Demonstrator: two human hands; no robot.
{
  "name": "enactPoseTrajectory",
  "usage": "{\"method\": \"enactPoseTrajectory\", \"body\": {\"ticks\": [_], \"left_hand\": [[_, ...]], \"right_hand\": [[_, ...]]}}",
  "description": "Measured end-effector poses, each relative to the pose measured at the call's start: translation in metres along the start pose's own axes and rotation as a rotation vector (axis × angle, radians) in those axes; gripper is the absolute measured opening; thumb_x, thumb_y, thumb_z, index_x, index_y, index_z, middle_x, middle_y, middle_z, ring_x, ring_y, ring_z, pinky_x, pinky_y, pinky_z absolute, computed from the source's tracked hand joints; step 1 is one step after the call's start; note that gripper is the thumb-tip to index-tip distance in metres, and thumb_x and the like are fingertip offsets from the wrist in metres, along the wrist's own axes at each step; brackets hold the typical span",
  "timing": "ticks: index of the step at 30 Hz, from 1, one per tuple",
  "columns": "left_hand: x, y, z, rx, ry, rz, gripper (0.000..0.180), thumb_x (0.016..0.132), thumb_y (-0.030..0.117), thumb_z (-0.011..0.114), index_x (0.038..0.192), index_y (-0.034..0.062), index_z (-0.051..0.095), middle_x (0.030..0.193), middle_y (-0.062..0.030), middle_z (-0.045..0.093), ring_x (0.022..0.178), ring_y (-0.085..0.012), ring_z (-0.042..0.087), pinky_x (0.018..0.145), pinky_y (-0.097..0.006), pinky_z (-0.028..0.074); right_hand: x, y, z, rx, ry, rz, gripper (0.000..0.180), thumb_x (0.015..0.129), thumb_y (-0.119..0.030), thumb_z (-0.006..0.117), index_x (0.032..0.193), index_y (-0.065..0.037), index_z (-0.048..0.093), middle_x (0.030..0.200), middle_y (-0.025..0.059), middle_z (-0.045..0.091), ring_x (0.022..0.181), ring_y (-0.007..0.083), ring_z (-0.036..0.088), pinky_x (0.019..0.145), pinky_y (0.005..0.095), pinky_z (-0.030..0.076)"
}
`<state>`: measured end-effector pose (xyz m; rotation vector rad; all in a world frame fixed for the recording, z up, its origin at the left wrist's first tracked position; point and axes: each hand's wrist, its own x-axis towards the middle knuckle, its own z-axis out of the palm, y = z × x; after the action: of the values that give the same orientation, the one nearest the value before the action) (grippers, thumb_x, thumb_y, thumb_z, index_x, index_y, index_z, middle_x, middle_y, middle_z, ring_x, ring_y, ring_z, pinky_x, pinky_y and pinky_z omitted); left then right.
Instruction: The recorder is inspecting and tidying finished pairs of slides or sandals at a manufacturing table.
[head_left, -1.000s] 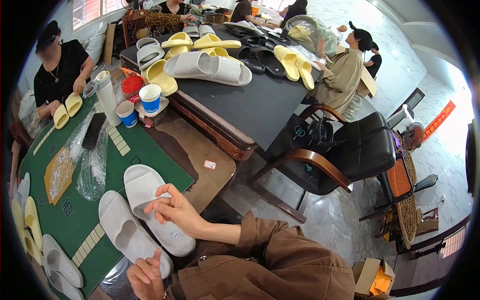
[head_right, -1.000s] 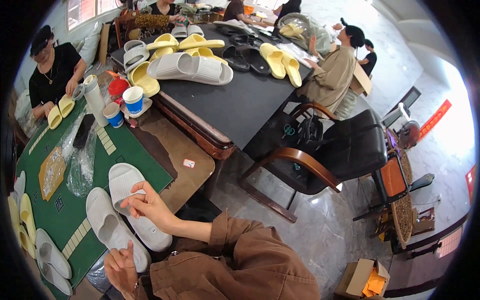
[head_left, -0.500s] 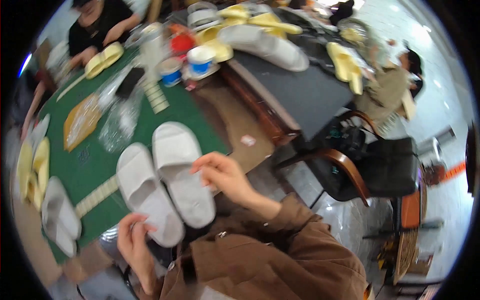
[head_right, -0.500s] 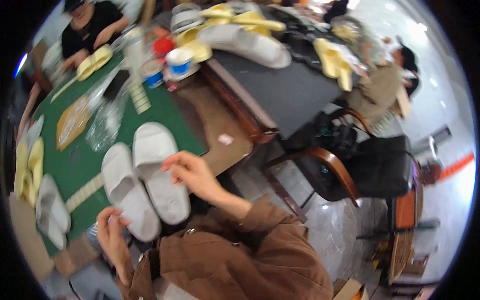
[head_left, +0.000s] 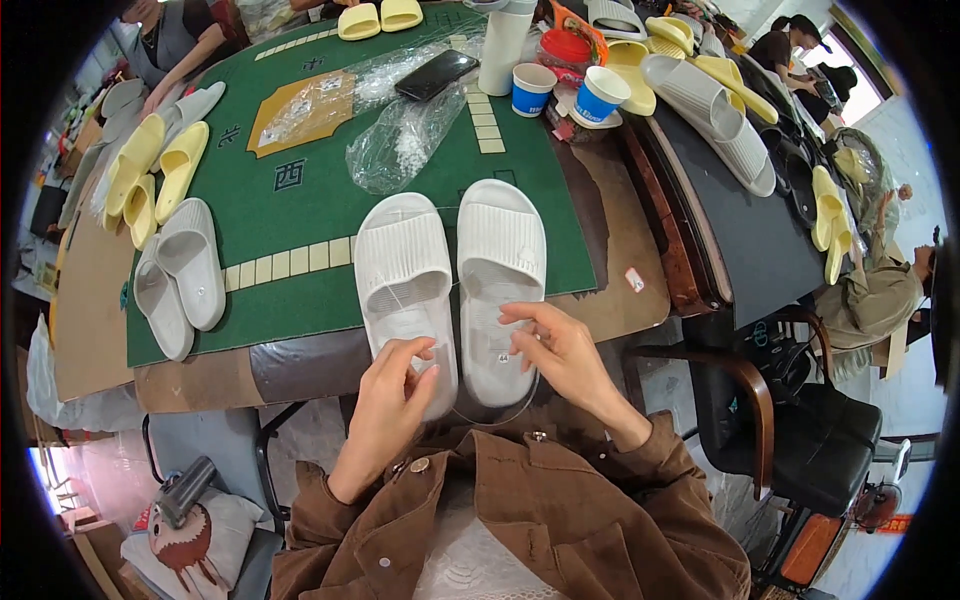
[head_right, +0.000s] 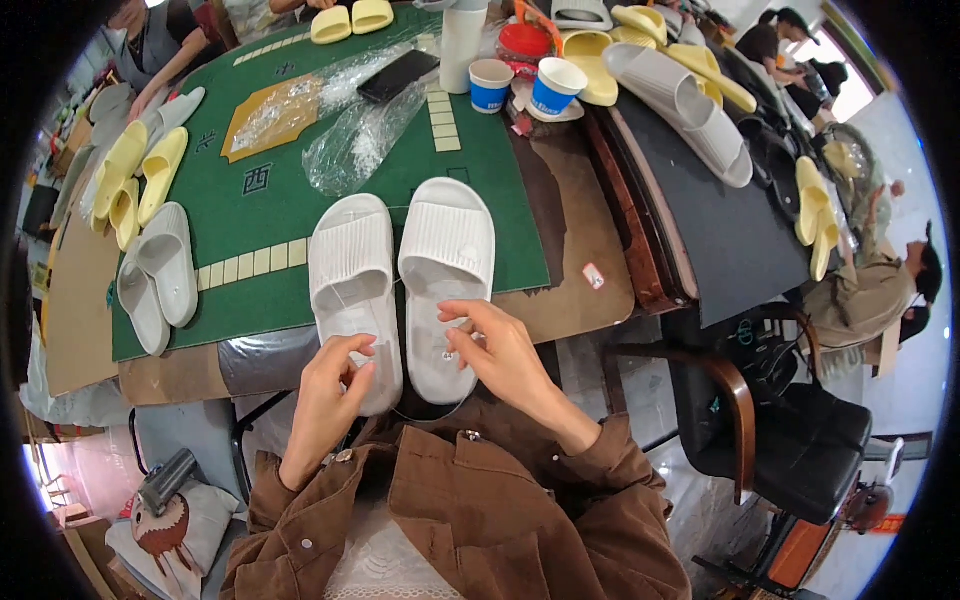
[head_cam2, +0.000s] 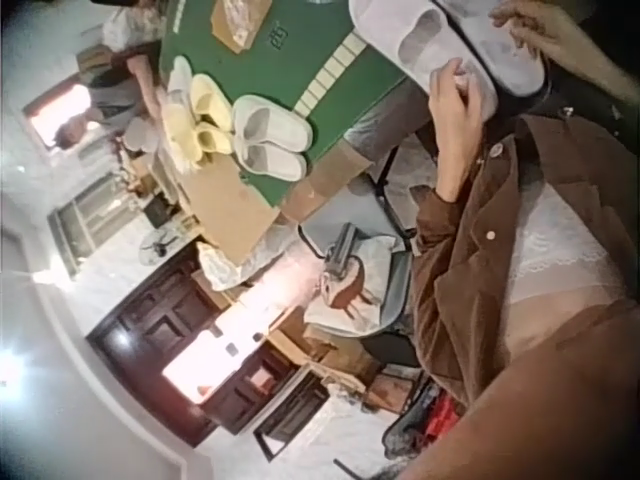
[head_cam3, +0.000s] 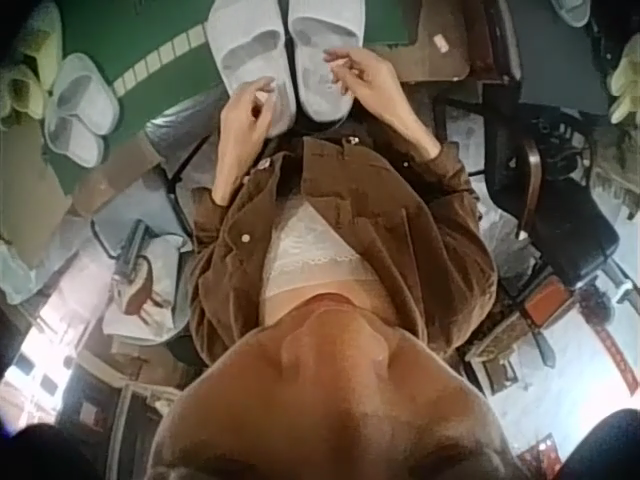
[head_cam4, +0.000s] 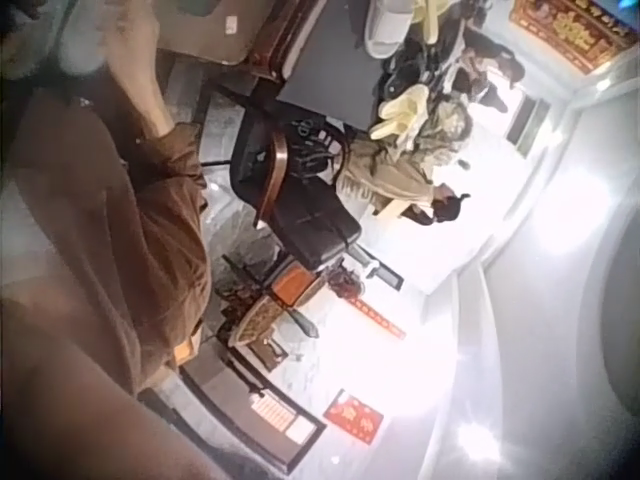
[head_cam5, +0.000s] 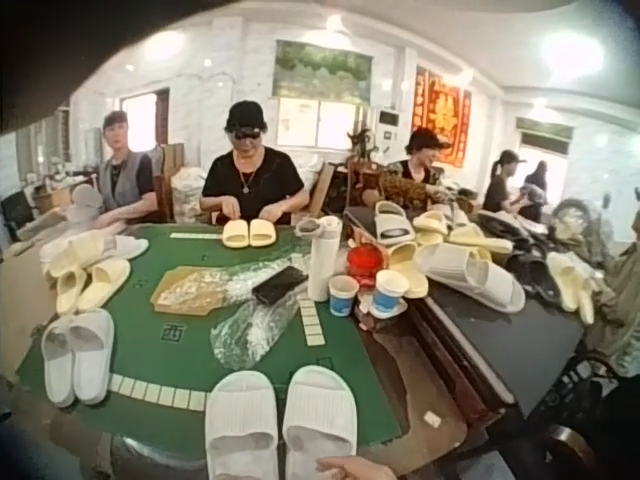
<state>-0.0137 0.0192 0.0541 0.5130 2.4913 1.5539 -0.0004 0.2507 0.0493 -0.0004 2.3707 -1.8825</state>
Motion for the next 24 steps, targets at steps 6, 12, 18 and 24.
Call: {"method": "enactPoseTrajectory", "body": {"ticks": [6,12,18,24], "left_hand": [[-0.004,-0.001,0.006,0.087,-0.038,0.022,0.012,0.086,0.006,0.062,0.094,-0.0024,0.06,0.083,-0.0141,0.059,0.065,-0.0253,0.059,0.058,-0.033,0.046],[-0.012,-0.001,0.008,0.077,-0.056,0.07,0.012,0.087,0.01,0.062,0.086,-0.0016,0.06,0.079,-0.0138,0.06,0.065,-0.029,0.059,0.058,-0.035,0.047],[0.002,-0.01,0.008,0.273,0.124,0.097,0.013,0.085,0.011,0.064,0.093,0.0021,0.059,0.082,-0.0115,0.058,0.063,-0.0302,0.058,0.058,-0.037,0.048],[0.027,-0.024,0.017,0.63,0.148,0.303,0.065,0.082,0.032,0.068,0.124,-0.0106,0.044,0.122,-0.0242,0.047,0.116,-0.0405,0.044,0.097,-0.046,0.037]], "right_hand": [[0.008,0.0,0.006,-0.2,0.004,-0.139,0.032,0.09,-0.006,0.058,0.121,0.001,0.053,0.111,0.0117,0.061,0.091,0.0189,0.061,0.07,0.0318,0.054],[0.003,0.005,0.002,-0.205,-0.028,-0.123,0.033,0.09,-0.005,0.057,0.123,0.0,0.055,0.113,0.011,0.061,0.094,0.0175,0.06,0.075,0.0293,0.052],[0.005,0.01,0.002,-0.187,0.008,-0.172,0.045,0.09,-0.007,0.059,0.132,0.0,0.046,0.123,0.0149,0.054,0.106,0.0247,0.057,0.086,0.0334,0.049],[0.017,0.01,0.011,-0.33,0.014,-0.23,0.052,0.094,-0.014,0.054,0.137,0.007,0.036,0.132,0.0228,0.045,0.123,0.0355,0.045,0.104,0.0396,0.035]]}}
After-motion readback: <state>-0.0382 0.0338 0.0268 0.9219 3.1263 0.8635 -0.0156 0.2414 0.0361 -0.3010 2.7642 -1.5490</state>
